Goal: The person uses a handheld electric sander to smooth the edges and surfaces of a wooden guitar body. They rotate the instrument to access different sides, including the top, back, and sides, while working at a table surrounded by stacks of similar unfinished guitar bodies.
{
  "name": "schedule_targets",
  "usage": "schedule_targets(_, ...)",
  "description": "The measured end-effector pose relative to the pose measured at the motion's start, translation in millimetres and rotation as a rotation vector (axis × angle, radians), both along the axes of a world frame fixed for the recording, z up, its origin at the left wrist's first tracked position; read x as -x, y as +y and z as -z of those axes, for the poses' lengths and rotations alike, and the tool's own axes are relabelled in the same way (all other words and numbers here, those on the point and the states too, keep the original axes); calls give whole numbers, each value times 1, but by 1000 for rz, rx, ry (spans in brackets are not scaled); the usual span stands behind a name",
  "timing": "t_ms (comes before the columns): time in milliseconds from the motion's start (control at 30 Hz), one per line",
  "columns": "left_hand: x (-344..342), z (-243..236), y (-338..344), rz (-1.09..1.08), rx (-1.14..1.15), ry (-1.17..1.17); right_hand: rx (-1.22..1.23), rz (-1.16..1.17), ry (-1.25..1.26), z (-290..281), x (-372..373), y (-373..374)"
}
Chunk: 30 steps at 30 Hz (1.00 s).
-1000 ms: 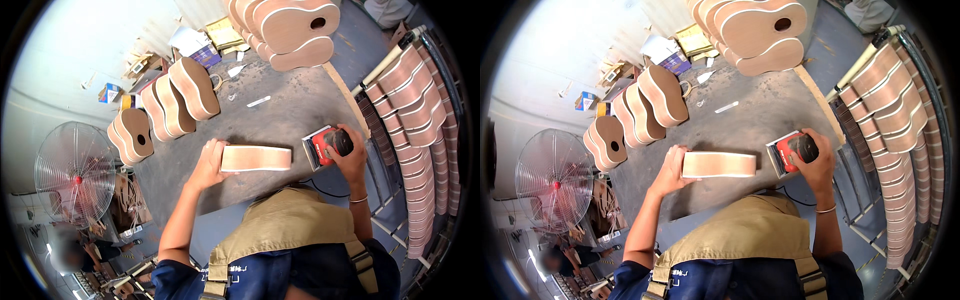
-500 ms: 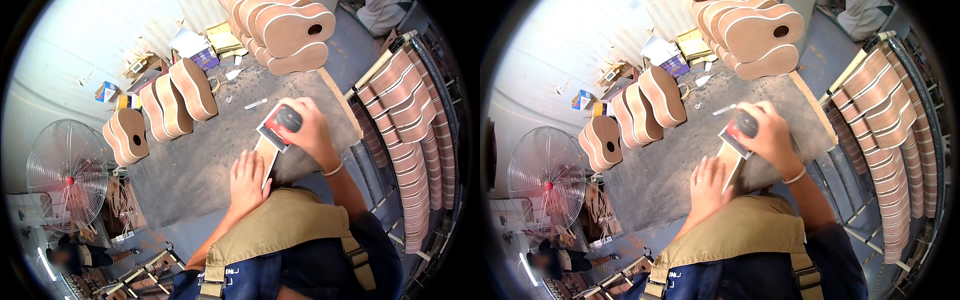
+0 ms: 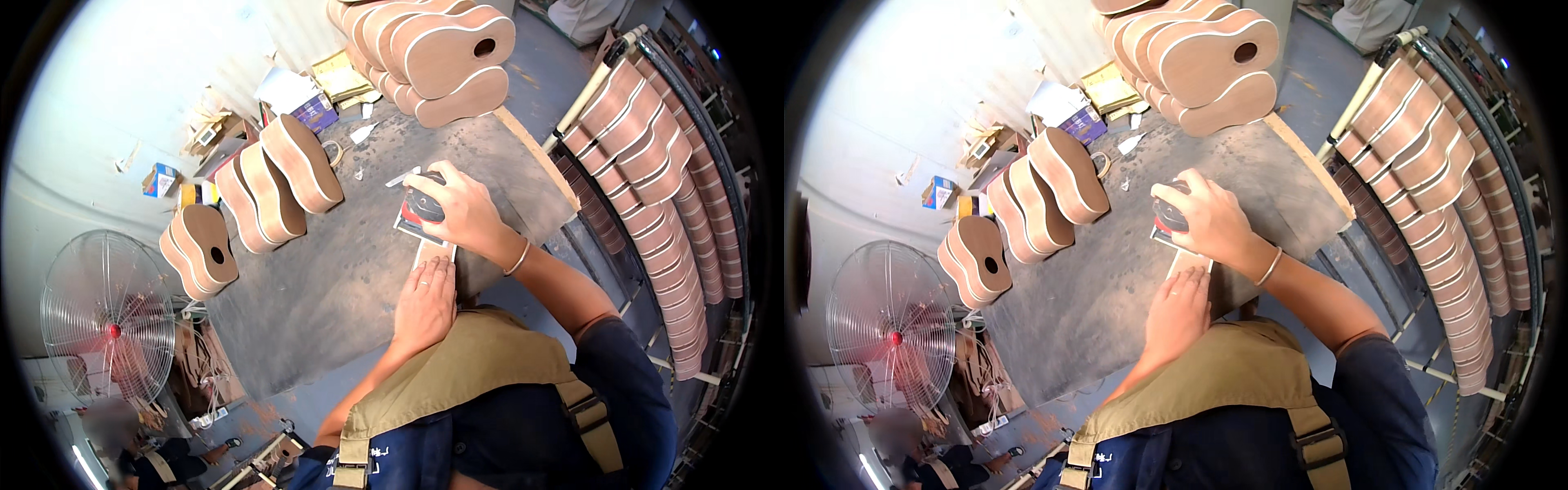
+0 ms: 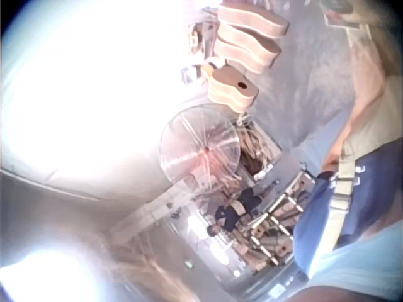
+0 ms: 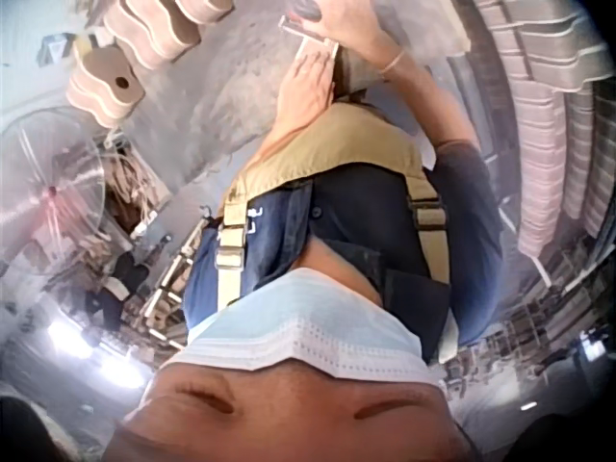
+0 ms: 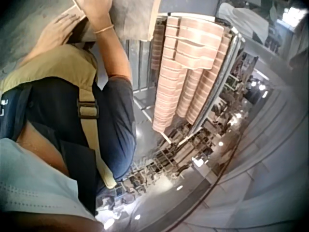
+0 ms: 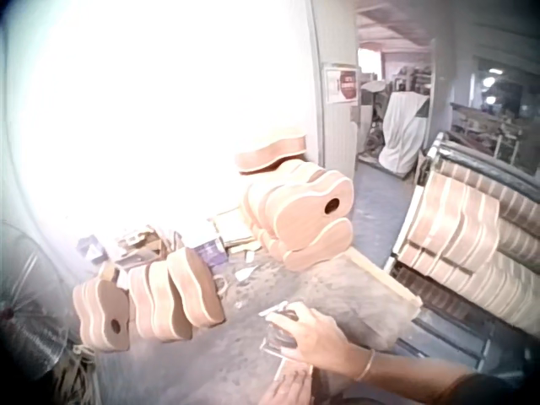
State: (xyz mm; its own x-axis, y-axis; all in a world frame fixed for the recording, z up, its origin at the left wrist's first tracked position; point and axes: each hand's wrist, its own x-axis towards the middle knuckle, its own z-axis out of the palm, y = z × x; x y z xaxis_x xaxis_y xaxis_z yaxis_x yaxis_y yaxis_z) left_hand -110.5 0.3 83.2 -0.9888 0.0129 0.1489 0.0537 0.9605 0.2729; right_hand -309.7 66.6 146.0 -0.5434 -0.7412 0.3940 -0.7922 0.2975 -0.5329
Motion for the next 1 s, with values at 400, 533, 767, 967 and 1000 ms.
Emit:
schedule_targets(400,-1,2,-6,-32,-9,30,-40,-120,-117,2,9,15)
schedule_targets(533,0,3,-4,-32,14,46,3,-106,-10,5,7,12)
schedule_targets(767,-3,4,-11,-43,-27,-6,-111,-149,-21,-3,3,15)
schedule_targets(967,-7,-1,-15,-63,-52,-12,-159,-160,0,-6,-1,18)
schedule_targets(1000,-8,0,-16,-68,-53,-10,-177,-174,0,-9,-3,19)
